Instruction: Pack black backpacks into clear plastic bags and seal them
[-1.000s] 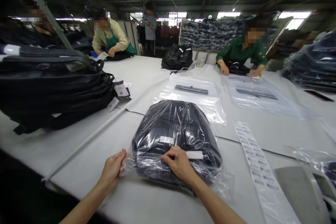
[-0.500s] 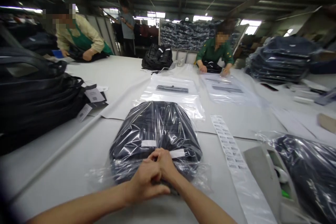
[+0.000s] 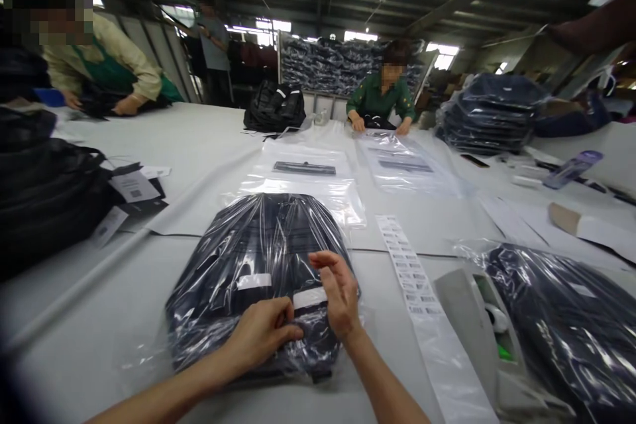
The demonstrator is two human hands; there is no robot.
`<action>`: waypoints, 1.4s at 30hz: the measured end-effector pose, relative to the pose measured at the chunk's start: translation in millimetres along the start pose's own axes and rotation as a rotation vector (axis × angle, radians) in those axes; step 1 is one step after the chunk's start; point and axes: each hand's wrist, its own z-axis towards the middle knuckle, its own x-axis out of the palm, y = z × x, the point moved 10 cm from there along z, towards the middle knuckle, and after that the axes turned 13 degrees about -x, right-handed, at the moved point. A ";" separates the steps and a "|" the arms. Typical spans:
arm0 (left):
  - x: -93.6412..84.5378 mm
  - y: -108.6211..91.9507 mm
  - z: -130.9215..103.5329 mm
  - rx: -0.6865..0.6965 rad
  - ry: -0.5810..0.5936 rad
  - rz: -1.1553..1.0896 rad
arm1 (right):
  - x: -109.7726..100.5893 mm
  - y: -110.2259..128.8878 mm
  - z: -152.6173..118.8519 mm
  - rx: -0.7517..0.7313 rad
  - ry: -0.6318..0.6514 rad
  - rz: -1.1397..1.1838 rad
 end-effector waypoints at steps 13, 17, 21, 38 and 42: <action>-20.4 -13.7 -13.2 0.262 -0.020 -0.375 | -27.9 2.5 -43.0 0.304 0.583 -0.698; -16.1 -11.1 -10.3 0.202 0.022 -0.379 | -33.6 -4.4 -37.4 0.328 0.528 -0.536; -5.0 -1.7 1.5 0.081 0.048 -0.377 | -52.0 -27.6 -44.3 0.440 0.432 -0.474; 25.2 -39.4 -40.8 0.582 0.049 0.539 | -79.5 -60.8 -62.0 0.520 0.222 -0.475; 28.3 -39.1 -33.2 0.484 0.072 0.615 | -84.0 -75.0 -67.3 0.652 0.188 -0.295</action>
